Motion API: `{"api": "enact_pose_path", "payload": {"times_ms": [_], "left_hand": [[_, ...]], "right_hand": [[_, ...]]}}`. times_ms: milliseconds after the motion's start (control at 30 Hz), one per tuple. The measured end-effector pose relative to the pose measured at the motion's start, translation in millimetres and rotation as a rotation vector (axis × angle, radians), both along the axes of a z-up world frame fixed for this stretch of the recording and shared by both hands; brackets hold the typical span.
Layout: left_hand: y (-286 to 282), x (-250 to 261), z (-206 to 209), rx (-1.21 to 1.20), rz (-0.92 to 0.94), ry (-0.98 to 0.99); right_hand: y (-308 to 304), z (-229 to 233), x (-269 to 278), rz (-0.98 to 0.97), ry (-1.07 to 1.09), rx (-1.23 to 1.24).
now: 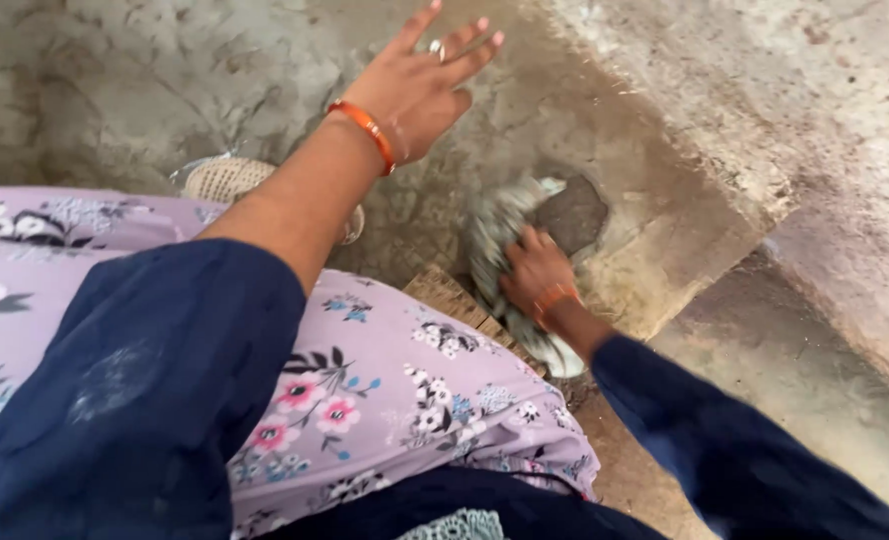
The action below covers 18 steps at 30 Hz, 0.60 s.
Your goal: Cleaning a floor with a cloth and bucket of water.
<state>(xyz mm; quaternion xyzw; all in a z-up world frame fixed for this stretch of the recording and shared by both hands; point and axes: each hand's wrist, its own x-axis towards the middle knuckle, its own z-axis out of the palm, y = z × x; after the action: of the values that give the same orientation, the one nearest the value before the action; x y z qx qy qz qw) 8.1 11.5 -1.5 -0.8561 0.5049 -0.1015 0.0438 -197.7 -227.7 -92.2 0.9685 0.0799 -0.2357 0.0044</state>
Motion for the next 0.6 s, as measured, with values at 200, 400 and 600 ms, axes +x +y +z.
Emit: {"api": "enact_pose_path", "payload": {"times_ms": [200, 400, 600], "left_hand": [[-13, -2, -10, 0.139, 0.079, -0.329], [-30, -6, -8, 0.151, 0.111, -0.267], [-23, 10, -28, 0.177, 0.186, -0.333]], "right_hand": [[92, -50, 95, 0.09, -0.171, 0.122], [56, -3, 84, 0.162, -0.213, 0.381], [-82, 53, -27, -0.614, -0.045, -0.062]]}}
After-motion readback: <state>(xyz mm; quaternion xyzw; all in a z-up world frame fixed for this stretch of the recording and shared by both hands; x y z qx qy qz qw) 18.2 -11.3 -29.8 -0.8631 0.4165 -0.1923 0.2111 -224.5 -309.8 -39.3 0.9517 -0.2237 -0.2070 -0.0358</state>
